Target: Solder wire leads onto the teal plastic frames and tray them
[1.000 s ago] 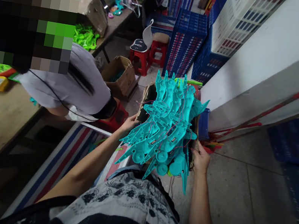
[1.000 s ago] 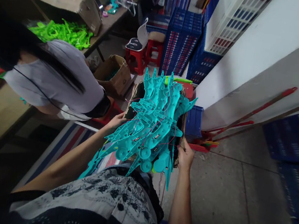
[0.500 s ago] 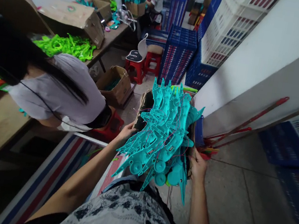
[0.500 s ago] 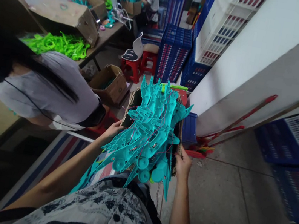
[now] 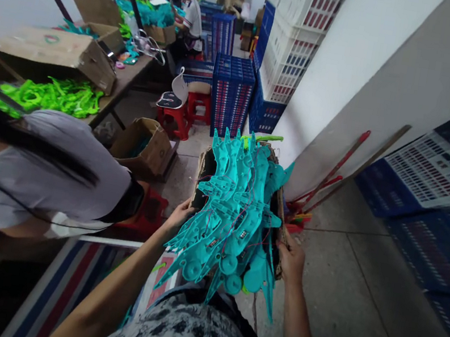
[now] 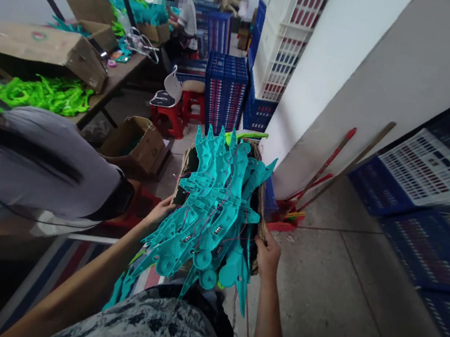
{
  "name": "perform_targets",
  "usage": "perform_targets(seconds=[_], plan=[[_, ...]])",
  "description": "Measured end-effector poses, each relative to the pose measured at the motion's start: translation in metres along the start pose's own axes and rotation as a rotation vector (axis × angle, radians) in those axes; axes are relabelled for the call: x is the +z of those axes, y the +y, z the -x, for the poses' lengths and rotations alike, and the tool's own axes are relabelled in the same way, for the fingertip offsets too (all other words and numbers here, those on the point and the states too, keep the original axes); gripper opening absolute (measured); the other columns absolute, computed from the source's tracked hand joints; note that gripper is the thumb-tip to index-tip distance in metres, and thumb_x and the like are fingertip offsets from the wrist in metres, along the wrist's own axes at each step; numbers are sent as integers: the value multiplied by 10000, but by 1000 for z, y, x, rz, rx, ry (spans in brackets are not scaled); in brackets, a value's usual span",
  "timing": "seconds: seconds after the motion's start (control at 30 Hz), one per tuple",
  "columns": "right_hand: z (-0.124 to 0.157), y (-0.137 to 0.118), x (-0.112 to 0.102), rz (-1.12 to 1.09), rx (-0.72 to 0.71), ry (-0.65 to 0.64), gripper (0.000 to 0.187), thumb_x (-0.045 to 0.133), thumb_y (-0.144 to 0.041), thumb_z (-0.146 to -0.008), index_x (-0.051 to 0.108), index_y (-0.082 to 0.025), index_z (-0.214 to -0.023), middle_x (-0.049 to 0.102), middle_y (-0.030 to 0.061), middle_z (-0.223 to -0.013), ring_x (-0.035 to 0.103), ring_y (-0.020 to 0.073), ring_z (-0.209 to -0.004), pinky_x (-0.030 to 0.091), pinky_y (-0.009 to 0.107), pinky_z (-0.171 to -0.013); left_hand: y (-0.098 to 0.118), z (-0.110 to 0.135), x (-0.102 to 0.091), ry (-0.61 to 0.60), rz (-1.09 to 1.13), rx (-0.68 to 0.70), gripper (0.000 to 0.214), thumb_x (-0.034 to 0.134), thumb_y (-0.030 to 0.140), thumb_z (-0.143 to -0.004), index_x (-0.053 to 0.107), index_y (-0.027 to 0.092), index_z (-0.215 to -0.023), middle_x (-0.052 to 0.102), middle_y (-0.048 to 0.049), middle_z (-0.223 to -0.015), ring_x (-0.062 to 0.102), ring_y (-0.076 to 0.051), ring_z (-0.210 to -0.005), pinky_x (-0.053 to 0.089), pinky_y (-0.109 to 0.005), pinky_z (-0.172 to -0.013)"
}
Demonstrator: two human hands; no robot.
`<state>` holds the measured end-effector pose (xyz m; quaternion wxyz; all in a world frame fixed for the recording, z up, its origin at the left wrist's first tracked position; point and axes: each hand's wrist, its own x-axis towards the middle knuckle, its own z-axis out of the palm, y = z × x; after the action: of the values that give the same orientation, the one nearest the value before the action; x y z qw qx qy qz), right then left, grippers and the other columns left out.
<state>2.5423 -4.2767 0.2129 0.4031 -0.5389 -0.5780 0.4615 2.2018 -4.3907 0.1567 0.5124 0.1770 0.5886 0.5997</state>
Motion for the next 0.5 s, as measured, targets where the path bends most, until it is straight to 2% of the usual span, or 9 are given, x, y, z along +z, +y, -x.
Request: perform_targets(seconds=[0.2, 0.37, 0.5], plan=[[6, -2, -5, 28, -4, -9, 560, 647, -386, -665, 699, -216, -1196, 703, 36, -1181, 618, 288, -1182, 423, 442, -1088, 2, 3, 4, -24, 13, 6, 586, 739, 302, -577, 670, 158, -1141, 736, -22, -947, 647, -207, -835, 488, -283, -776], [1, 17, -11, -26, 63, 20, 582, 683, -364, -617, 705, -229, -1183, 707, 19, -1174, 625, 291, -1171, 437, 429, -1075, 11, 14, 10, -4, 34, 24, 629, 738, 284, -581, 661, 171, -1196, 740, -21, -1009, 659, -217, -881, 496, -287, -802], [-2, 28, -13, -58, 98, 47, 612, 701, -362, -572, 712, -230, -1170, 687, 18, -1210, 598, 317, -1208, 408, 463, -1101, 20, 17, 17, -4, 46, 29, 719, 722, 239, -579, 615, 180, -1288, 732, -25, -1092, 667, -230, -938, 505, -307, -844]])
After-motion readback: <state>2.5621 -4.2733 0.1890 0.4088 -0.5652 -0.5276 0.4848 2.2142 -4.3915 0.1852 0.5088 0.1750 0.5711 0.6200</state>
